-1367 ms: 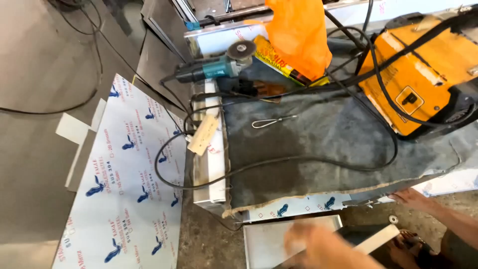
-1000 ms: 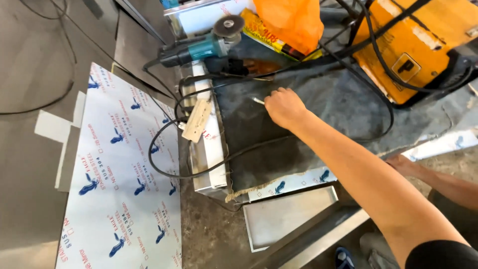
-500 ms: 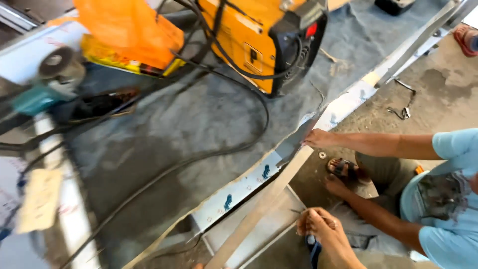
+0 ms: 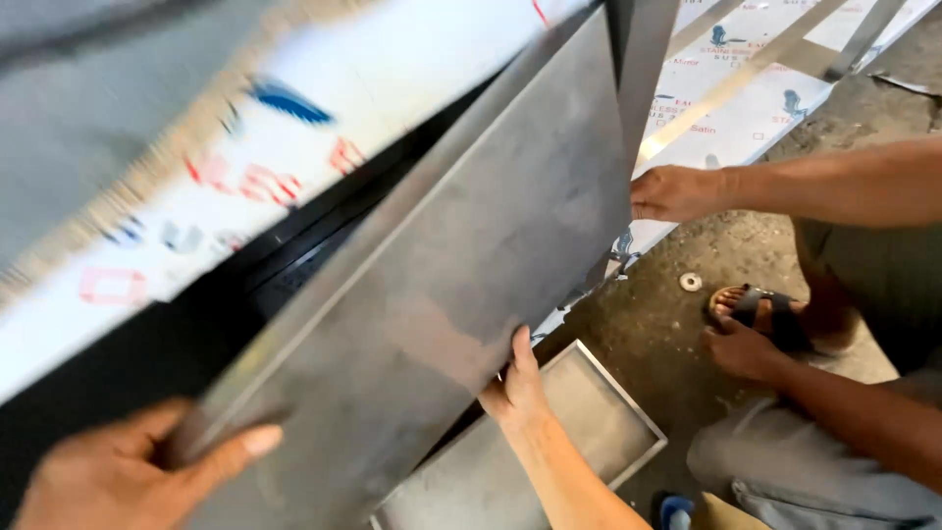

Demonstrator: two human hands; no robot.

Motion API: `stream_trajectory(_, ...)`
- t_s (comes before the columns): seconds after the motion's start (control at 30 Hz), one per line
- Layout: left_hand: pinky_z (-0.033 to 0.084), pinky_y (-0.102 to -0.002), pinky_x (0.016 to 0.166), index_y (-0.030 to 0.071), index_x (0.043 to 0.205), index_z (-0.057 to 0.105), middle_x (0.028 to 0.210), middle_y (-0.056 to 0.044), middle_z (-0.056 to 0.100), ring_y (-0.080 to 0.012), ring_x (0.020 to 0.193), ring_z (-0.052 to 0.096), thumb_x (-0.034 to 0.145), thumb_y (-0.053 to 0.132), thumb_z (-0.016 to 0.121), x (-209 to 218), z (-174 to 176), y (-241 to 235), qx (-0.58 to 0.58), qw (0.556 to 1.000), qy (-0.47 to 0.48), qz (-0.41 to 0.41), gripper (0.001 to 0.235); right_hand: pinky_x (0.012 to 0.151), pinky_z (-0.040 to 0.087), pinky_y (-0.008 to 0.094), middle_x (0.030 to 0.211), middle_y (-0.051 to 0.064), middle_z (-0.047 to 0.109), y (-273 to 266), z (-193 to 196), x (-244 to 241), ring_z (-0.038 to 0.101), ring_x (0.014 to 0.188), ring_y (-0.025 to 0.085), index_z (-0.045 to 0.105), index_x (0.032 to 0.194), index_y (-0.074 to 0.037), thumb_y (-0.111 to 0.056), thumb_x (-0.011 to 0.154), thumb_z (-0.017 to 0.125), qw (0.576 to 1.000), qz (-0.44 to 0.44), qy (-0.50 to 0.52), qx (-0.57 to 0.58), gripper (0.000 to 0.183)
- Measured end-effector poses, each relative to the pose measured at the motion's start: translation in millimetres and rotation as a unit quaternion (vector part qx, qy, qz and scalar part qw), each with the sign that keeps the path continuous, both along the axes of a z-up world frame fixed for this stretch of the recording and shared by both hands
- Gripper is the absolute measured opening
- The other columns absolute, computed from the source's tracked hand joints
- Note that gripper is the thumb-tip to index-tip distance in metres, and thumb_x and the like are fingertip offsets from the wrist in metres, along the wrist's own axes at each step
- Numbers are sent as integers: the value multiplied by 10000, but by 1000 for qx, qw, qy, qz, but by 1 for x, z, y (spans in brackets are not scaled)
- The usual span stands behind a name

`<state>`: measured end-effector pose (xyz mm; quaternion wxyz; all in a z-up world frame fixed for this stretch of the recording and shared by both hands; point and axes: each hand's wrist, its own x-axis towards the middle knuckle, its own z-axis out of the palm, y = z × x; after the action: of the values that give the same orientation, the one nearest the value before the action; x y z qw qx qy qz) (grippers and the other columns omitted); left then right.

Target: Assemble metal sheet components and measure metal parts using a tape measure on a fabrication floor.

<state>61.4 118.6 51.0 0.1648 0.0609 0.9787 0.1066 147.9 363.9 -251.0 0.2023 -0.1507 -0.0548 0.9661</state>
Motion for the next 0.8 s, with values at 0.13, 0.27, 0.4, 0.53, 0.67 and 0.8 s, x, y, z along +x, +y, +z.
stream_trajectory(0.13, 552, -335, 645, 47, 1090, 781, 781, -111, 694, -206, 634, 669, 750, 336, 927, 14, 3, 23, 19, 927, 337, -166, 470, 1160, 375, 528, 1479, 3, 543, 9, 26, -25, 488, 1369, 250, 511, 1437, -188, -601, 671, 842, 996, -55, 64, -18, 931)
stream_trajectory(0.27, 522, -346, 686, -4, 1013, 704, 824, -109, 685, -216, 692, 638, 782, 233, 914, 62, -54, 39, 126, 817, 498, -263, 392, 1145, 413, 533, 1459, 31, 573, 8, 40, -33, 516, 1335, 266, 556, 1430, -157, -570, 657, 825, 994, -69, 59, -53, 917)
stream_trajectory(0.4, 472, -403, 540, 111, 606, 642, 630, -45, 645, -265, 555, 619, 732, 248, 881, 110, -187, 73, 266, 797, 496, -217, 303, 1172, 421, 457, 1456, 6, 569, -7, 51, -31, 528, 1347, 242, 536, 1426, -144, -554, 677, 868, 989, -77, 128, -10, 916)
stream_trajectory(0.53, 578, -340, 638, 23, 702, 779, 692, -132, 744, -259, 638, 728, 846, 441, 808, 76, -299, 61, 295, 949, 75, 83, 443, 1130, 442, 464, 1439, 22, 588, -10, 64, -28, 546, 1322, 254, 551, 1416, -124, -560, 645, 863, 991, -80, 103, -15, 939)
stream_trajectory(0.67, 608, -427, 766, 87, 1153, 732, 1111, -110, 765, -214, 977, 717, 921, 384, 659, 49, -276, 70, 659, 730, -35, 176, 384, 1133, 433, 460, 1454, 21, 589, -18, 74, -35, 544, 1333, 260, 550, 1421, -105, -561, 664, 848, 991, -56, 110, -41, 933)
stream_trajectory(0.8, 577, -469, 984, 176, 1378, 531, 1399, -4, 621, -240, 1215, 637, 848, 351, 699, 42, -228, 105, 849, 504, -85, 131, 582, 1103, 457, 456, 1418, 55, 609, -11, 68, -40, 560, 1311, 259, 573, 1389, -85, -571, 707, 795, 997, -22, 74, -30, 867)
